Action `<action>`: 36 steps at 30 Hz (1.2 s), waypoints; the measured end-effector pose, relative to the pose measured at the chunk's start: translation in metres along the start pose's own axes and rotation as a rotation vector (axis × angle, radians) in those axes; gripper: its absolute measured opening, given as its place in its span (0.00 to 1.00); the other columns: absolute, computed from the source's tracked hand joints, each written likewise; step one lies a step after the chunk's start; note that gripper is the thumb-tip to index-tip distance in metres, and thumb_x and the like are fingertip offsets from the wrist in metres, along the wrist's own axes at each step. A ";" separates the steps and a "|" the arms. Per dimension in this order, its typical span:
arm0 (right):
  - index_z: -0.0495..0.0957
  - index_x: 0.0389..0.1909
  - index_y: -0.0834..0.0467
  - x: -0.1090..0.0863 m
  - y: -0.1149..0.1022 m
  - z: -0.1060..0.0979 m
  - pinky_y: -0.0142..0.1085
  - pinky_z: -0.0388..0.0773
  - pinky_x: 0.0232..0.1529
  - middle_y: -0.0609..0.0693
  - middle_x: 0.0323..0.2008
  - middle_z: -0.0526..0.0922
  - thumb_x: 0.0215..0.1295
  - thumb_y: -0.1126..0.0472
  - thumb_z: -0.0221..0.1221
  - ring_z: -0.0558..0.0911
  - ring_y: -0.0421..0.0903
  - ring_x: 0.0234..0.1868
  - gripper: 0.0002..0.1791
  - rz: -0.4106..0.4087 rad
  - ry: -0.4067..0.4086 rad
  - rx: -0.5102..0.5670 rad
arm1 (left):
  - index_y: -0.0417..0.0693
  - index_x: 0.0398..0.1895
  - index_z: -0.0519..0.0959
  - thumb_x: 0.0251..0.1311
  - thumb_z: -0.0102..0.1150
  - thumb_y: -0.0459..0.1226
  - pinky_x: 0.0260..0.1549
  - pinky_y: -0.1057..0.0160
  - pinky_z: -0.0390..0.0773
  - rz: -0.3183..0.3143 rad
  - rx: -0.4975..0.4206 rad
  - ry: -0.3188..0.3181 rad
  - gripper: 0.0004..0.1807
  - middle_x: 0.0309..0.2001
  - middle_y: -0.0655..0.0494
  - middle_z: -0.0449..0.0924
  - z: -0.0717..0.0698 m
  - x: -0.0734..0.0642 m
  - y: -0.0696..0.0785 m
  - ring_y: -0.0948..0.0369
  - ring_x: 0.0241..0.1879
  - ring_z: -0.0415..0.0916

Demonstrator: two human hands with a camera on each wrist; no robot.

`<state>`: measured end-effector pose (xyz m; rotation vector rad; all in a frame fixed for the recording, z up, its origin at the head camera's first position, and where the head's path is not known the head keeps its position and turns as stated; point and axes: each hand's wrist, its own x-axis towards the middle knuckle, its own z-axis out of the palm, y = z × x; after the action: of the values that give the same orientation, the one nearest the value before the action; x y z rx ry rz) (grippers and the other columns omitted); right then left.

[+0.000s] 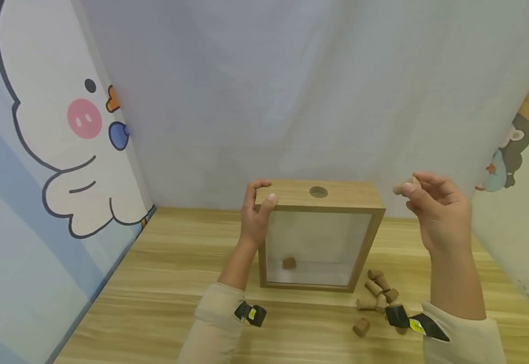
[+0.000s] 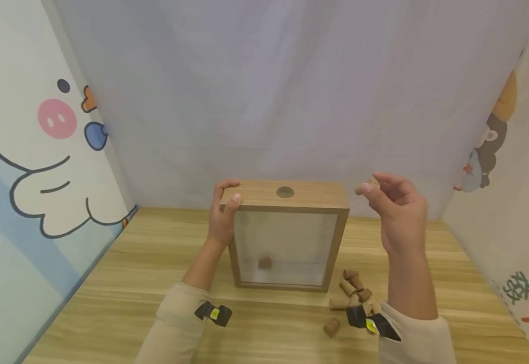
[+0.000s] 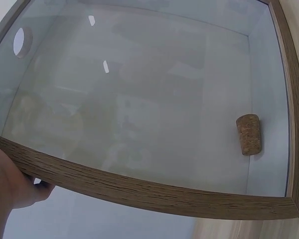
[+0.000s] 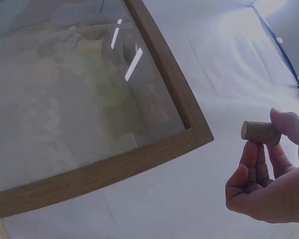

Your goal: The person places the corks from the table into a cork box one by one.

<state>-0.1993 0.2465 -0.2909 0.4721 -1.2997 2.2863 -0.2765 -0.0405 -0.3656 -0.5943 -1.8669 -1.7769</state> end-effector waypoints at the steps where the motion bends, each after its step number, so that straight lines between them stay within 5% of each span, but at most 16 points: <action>1: 0.79 0.39 0.69 0.003 -0.001 0.003 0.31 0.74 0.29 0.54 0.29 0.81 0.56 0.79 0.56 0.81 0.48 0.34 0.10 0.018 0.005 0.001 | 0.46 0.53 0.67 0.55 0.45 0.51 0.24 0.64 0.65 -0.003 0.003 0.000 0.26 0.57 0.54 0.65 0.000 0.000 0.000 0.59 0.55 0.59; 6: 0.80 0.38 0.67 0.018 -0.007 0.019 0.30 0.74 0.29 0.53 0.29 0.81 0.54 0.78 0.59 0.80 0.45 0.31 0.11 0.128 -0.021 -0.011 | 0.46 0.52 0.67 0.55 0.46 0.51 0.45 0.54 0.64 -0.007 0.006 0.003 0.25 0.57 0.53 0.65 0.000 0.001 0.000 0.59 0.59 0.57; 15: 0.78 0.45 0.60 0.040 -0.012 0.042 0.35 0.75 0.38 0.52 0.35 0.83 0.58 0.75 0.57 0.81 0.47 0.40 0.14 0.296 -0.280 -0.164 | 0.44 0.52 0.67 0.55 0.46 0.48 0.53 0.46 0.60 0.022 -0.023 0.008 0.24 0.56 0.49 0.65 0.000 0.001 -0.001 0.56 0.61 0.56; 23: 0.78 0.45 0.56 0.054 -0.007 0.062 0.38 0.74 0.41 0.50 0.35 0.83 0.57 0.68 0.62 0.80 0.47 0.41 0.14 0.389 -0.378 -0.433 | 0.46 0.52 0.67 0.56 0.46 0.49 0.39 0.57 0.66 0.015 -0.020 0.007 0.24 0.56 0.52 0.65 0.001 0.000 0.000 0.58 0.55 0.58; 28: 0.75 0.48 0.58 0.065 -0.004 0.076 0.41 0.71 0.41 0.47 0.35 0.83 0.54 0.62 0.66 0.77 0.46 0.42 0.19 0.456 -0.407 -0.711 | 0.45 0.53 0.67 0.56 0.46 0.48 0.24 0.66 0.64 0.004 -0.021 0.006 0.24 0.57 0.52 0.64 0.000 -0.001 0.000 0.65 0.39 0.62; 31: 0.76 0.46 0.60 0.070 -0.002 0.082 0.41 0.70 0.40 0.47 0.36 0.83 0.52 0.62 0.67 0.76 0.47 0.41 0.20 0.480 -0.466 -0.786 | 0.44 0.54 0.67 0.56 0.46 0.47 0.15 0.68 0.58 -0.004 -0.025 -0.001 0.24 0.58 0.51 0.64 -0.001 -0.001 0.000 0.67 0.23 0.57; 36: 0.78 0.43 0.61 0.078 0.002 0.089 0.42 0.71 0.40 0.51 0.36 0.81 0.50 0.64 0.68 0.77 0.49 0.41 0.18 0.498 -0.573 -0.824 | 0.43 0.54 0.67 0.55 0.46 0.46 0.19 0.67 0.61 0.000 -0.033 0.000 0.25 0.58 0.49 0.64 -0.002 -0.001 0.001 0.65 0.29 0.61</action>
<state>-0.2594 0.1856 -0.2089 0.5527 -2.7130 1.7272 -0.2746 -0.0422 -0.3656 -0.6064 -1.8402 -1.8113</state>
